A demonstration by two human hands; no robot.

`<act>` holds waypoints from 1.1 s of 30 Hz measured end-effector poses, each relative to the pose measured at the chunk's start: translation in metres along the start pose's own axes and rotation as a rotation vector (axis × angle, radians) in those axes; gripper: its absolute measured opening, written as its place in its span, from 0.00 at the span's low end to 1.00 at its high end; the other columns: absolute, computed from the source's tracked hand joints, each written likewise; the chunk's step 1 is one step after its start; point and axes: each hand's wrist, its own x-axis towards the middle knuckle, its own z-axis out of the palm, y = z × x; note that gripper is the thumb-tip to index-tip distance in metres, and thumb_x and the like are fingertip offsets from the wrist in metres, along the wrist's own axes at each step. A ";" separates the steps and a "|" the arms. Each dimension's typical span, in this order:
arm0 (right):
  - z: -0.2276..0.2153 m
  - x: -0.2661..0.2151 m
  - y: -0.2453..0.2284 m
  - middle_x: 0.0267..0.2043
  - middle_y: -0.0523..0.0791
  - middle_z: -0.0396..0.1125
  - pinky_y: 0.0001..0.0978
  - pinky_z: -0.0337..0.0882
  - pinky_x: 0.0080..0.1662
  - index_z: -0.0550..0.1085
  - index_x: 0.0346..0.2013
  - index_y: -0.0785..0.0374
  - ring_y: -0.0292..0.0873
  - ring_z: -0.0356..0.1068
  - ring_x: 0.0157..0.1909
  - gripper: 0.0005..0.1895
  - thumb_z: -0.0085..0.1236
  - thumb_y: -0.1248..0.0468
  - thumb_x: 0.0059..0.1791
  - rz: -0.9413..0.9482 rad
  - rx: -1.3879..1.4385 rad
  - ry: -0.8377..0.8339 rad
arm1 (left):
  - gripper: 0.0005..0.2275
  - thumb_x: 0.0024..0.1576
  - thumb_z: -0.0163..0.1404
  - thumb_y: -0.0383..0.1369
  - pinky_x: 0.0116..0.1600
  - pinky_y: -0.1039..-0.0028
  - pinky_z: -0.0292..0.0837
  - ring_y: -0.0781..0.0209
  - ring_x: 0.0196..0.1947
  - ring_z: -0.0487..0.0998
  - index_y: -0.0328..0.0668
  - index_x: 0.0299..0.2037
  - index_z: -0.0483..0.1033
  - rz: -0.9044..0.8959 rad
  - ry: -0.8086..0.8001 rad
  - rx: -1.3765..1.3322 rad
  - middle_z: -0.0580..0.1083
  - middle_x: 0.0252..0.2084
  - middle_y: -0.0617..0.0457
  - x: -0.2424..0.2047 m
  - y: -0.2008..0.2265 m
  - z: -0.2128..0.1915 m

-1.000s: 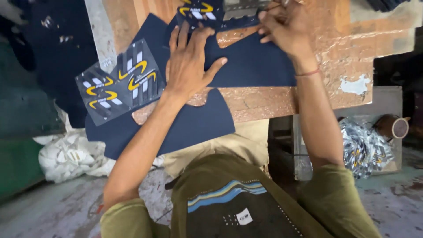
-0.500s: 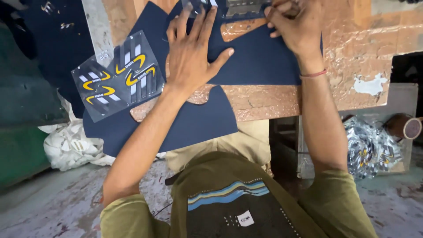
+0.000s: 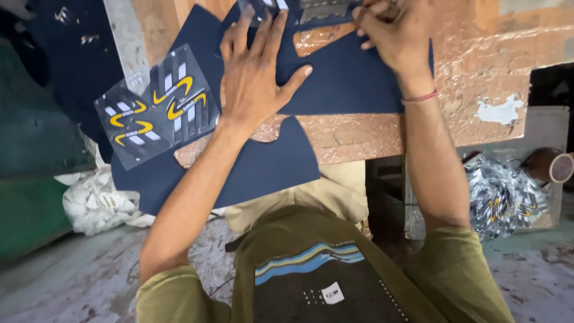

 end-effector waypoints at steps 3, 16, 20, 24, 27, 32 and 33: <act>0.001 -0.002 -0.007 0.37 0.44 0.72 0.22 0.76 0.33 0.71 0.46 0.71 0.35 0.76 0.36 0.09 0.65 0.75 0.57 0.026 0.079 0.015 | 0.37 0.66 0.56 0.54 0.72 0.44 0.48 0.36 0.72 0.55 0.34 0.75 0.58 -0.021 -0.032 -0.019 0.69 0.67 0.37 0.001 0.002 -0.001; 0.000 -0.002 0.005 0.38 0.46 0.73 0.24 0.80 0.35 0.73 0.45 0.73 0.37 0.78 0.39 0.07 0.66 0.74 0.60 -0.078 -0.020 0.001 | 0.37 0.66 0.55 0.55 0.73 0.43 0.46 0.36 0.73 0.54 0.34 0.74 0.58 -0.034 -0.040 0.014 0.68 0.68 0.36 0.000 0.002 0.002; 0.005 0.002 -0.021 0.35 0.43 0.73 0.22 0.76 0.32 0.74 0.46 0.72 0.35 0.76 0.35 0.06 0.64 0.75 0.57 0.039 -0.024 -0.001 | 0.37 0.65 0.55 0.55 0.72 0.44 0.47 0.35 0.73 0.55 0.34 0.74 0.58 -0.055 -0.054 0.002 0.69 0.68 0.36 0.006 0.007 -0.008; -0.005 -0.016 -0.031 0.40 0.42 0.72 0.23 0.77 0.36 0.73 0.54 0.70 0.33 0.75 0.38 0.12 0.62 0.74 0.56 -0.051 0.117 -0.069 | 0.37 0.63 0.55 0.54 0.71 0.45 0.49 0.34 0.71 0.57 0.35 0.73 0.59 -0.094 -0.051 0.002 0.69 0.67 0.37 0.002 0.018 -0.014; -0.018 -0.044 -0.054 0.40 0.45 0.74 0.26 0.73 0.41 0.75 0.50 0.69 0.35 0.74 0.40 0.10 0.66 0.72 0.55 -0.141 -0.262 -0.013 | 0.35 0.60 0.54 0.54 0.73 0.44 0.48 0.37 0.70 0.60 0.41 0.71 0.61 -0.100 0.033 0.008 0.69 0.68 0.41 0.005 0.011 -0.023; -0.045 -0.123 -0.052 0.47 0.44 0.74 0.26 0.74 0.50 0.75 0.56 0.69 0.33 0.72 0.47 0.18 0.62 0.74 0.51 0.083 -0.073 0.061 | 0.35 0.57 0.53 0.53 0.73 0.44 0.51 0.31 0.71 0.59 0.42 0.71 0.61 -0.075 -0.002 -0.006 0.63 0.69 0.34 -0.020 0.038 -0.023; -0.047 -0.136 -0.047 0.47 0.44 0.74 0.26 0.74 0.50 0.75 0.56 0.69 0.33 0.72 0.47 0.18 0.62 0.74 0.51 0.086 -0.074 0.050 | 0.35 0.57 0.53 0.53 0.73 0.44 0.51 0.31 0.71 0.59 0.42 0.71 0.61 -0.087 -0.002 -0.007 0.63 0.69 0.34 -0.031 0.053 -0.022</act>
